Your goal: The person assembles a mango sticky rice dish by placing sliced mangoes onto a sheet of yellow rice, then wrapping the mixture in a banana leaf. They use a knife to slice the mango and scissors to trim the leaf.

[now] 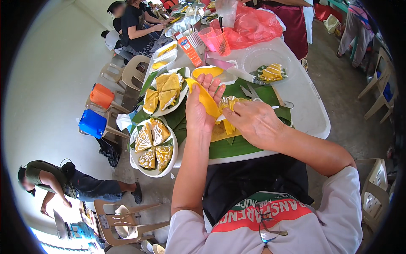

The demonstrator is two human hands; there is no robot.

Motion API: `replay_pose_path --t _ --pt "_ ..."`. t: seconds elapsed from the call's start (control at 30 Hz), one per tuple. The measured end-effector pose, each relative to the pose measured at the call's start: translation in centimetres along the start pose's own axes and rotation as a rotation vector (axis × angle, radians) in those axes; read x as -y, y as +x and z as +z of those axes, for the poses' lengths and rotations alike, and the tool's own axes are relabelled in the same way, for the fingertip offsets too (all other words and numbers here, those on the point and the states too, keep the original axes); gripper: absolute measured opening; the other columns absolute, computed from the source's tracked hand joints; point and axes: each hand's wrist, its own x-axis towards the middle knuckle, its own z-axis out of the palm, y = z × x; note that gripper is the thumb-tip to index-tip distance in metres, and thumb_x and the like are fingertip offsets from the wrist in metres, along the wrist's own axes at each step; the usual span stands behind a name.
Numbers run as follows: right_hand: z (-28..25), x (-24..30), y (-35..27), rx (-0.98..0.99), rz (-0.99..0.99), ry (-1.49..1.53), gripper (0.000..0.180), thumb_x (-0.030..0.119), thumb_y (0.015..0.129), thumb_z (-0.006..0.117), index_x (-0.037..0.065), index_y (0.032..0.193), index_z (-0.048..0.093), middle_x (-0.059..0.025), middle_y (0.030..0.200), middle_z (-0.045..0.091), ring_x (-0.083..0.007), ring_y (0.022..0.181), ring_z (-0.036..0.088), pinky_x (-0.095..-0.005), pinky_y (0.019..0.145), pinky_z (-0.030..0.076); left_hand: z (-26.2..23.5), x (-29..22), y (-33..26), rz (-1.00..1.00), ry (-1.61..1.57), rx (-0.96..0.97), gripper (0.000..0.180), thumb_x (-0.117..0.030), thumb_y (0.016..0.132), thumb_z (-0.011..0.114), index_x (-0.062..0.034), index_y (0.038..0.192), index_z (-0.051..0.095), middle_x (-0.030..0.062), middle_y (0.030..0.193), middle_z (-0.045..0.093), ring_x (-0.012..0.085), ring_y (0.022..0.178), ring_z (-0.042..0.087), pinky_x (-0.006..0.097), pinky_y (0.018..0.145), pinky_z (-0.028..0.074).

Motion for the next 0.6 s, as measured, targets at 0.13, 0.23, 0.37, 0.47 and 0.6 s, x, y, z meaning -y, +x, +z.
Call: replay_pose_path --t 0.13,0.23,0.37,0.47,0.6 --pt "-0.4 -0.3 0.4 0.0 0.033 -0.013 0.032 0.011 0.077 0.06 -0.001 0.106 0.062 -0.0079 0.081 0.062 -0.0226 0.077 0.066 -0.0341 0.063 0.053 0.6 -0.3 -0.3 0.007 0.105 -0.012 0.036 -0.028 0.105 0.042 -0.0039 0.131 0.048 0.0126 0.125 0.059 0.0276 0.114 0.059 0.047 0.1 0.048" --pt "-0.4 -0.8 2.0 -0.104 0.044 -0.046 0.029 0.012 0.076 0.061 -0.002 0.102 0.062 -0.0083 0.081 0.062 -0.0214 0.075 0.066 -0.0327 0.063 0.053 0.6 -0.1 -0.6 0.019 0.154 0.039 0.037 -0.027 0.105 0.042 -0.0016 0.131 0.05 0.0149 0.126 0.06 0.0291 0.116 0.058 0.046 0.101 0.048" --pt "1.2 -1.4 3.4 -0.196 0.016 -0.155 0.042 0.01 0.075 0.061 -0.005 0.113 0.058 -0.0092 0.083 0.058 -0.0212 0.073 0.063 -0.0319 0.062 0.052 1.3 -0.1 -1.1 -0.03 0.126 0.063 0.04 -0.03 0.101 0.052 -0.0029 0.13 0.051 0.0142 0.129 0.059 0.031 0.126 0.053 0.046 0.109 0.041" --pt "1.6 -1.0 3.5 -0.17 0.008 -0.202 0.045 0.012 0.075 0.06 -0.007 0.115 0.057 -0.0091 0.083 0.058 -0.02 0.073 0.063 -0.0311 0.061 0.052 1.3 0.1 -1.1 0.008 0.137 0.074 0.04 -0.029 0.102 0.048 -0.0014 0.131 0.049 0.0164 0.13 0.058 0.0323 0.126 0.053 0.047 0.109 0.041" --pt "1.3 0.1 2.0 -0.087 0.005 -0.189 0.036 0.012 0.074 0.061 -0.006 0.105 0.062 -0.0076 0.078 0.059 -0.0192 0.071 0.063 -0.0308 0.058 0.051 1.2 -0.1 -0.8 0.021 0.124 0.062 0.04 -0.03 0.103 0.047 -0.0012 0.132 0.048 0.0164 0.132 0.056 0.0329 0.126 0.053 0.049 0.109 0.041"
